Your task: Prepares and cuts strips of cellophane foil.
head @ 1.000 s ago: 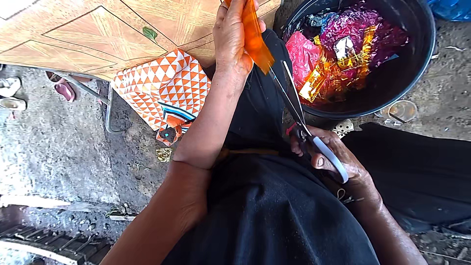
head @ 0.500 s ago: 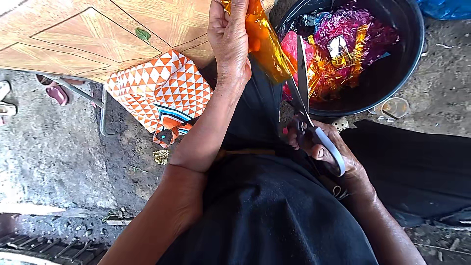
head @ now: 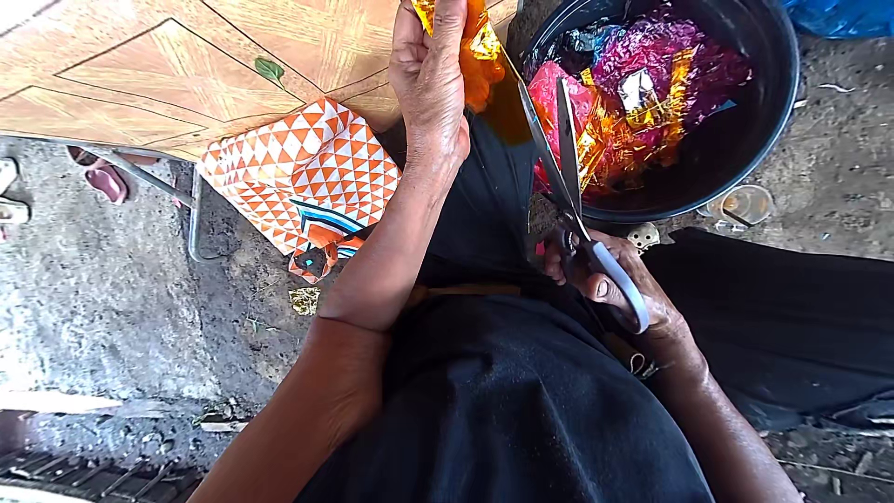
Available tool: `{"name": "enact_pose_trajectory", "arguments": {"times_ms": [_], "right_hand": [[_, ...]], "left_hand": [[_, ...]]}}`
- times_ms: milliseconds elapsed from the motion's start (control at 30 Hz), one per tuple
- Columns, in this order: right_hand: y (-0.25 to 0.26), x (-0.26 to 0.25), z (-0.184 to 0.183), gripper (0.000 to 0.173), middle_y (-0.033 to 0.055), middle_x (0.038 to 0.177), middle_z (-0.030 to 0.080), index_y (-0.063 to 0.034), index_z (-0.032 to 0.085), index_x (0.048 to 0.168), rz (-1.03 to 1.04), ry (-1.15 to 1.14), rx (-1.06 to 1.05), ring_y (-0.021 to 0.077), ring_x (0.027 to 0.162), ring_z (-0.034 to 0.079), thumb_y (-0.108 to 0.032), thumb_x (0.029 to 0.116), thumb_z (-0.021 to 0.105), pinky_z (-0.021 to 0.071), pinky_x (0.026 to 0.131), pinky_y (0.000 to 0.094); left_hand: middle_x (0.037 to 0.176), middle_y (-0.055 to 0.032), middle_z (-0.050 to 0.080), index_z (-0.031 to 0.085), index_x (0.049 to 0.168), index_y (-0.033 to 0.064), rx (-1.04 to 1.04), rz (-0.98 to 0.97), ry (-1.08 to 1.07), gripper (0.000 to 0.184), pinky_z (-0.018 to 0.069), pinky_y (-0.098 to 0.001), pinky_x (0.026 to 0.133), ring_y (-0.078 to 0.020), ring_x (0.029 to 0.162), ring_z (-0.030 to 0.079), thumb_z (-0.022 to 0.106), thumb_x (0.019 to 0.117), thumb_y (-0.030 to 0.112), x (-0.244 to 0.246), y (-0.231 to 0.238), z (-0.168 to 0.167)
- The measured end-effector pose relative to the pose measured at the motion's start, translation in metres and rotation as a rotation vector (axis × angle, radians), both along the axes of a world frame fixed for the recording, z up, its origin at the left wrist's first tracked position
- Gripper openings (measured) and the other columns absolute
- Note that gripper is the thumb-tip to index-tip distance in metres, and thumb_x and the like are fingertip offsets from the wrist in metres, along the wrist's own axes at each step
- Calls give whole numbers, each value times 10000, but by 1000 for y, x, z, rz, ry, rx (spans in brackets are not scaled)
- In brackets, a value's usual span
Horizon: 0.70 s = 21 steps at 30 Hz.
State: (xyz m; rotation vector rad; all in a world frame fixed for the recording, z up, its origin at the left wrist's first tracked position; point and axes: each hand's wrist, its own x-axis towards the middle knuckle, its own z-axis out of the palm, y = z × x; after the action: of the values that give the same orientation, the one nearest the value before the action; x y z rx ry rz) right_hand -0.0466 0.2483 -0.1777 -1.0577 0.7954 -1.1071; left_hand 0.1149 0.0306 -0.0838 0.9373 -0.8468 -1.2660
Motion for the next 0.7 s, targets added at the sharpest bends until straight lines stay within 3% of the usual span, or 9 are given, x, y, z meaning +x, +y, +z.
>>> {"name": "enact_pose_trajectory", "arguments": {"times_ms": [167, 333, 467, 600, 700], "right_hand": [[0, 0, -7, 550, -49, 924, 692, -113, 658, 1095, -18, -4, 24, 69, 826, 667, -631, 910, 671, 572, 735, 244], [-2, -1, -11, 533, -54, 911, 693, -120, 658, 1062, -79, 19, 24, 60, 800, 665, -632, 917, 659, 570, 698, 244], [-4, -3, -6, 552, -68, 890, 695, -109, 659, 1059, -137, 105, 12, 35, 788, 664, -635, 892, 689, 566, 693, 214], [-5, -4, 0, 536, -86, 902, 694, -96, 643, 1087, -177, 177, -9, 6, 797, 655, -561, 853, 772, 560, 705, 185], [-6, -5, 6, 541, -99, 918, 689, -99, 647, 1081, -221, 235, -21, -15, 814, 649, -569, 844, 772, 552, 704, 162]], "left_hand": [[793, -52, 628, 572, 1024, 32, -50, -50, 0, 74, 589, -271, 715, -125, 735, 657, 529, 1062, 79, 3, 3, 2], [888, -68, 709, 596, 1084, 61, -100, -135, 14, 94, 619, -294, 722, -141, 799, 713, 521, 1067, 116, 16, 5, 5], [935, -89, 739, 619, 1054, 66, -158, -215, 7, 99, 633, -305, 698, -166, 803, 738, 521, 1046, 64, 30, 4, 10], [896, -53, 739, 597, 1046, 95, -235, -292, -32, 113, 625, -271, 589, -134, 685, 722, 543, 1005, 4, 47, 1, 19], [950, -38, 750, 589, 1082, 125, -291, -343, -65, 199, 630, -277, 618, -130, 765, 738, 559, 950, -20, 63, 0, 24]]}}
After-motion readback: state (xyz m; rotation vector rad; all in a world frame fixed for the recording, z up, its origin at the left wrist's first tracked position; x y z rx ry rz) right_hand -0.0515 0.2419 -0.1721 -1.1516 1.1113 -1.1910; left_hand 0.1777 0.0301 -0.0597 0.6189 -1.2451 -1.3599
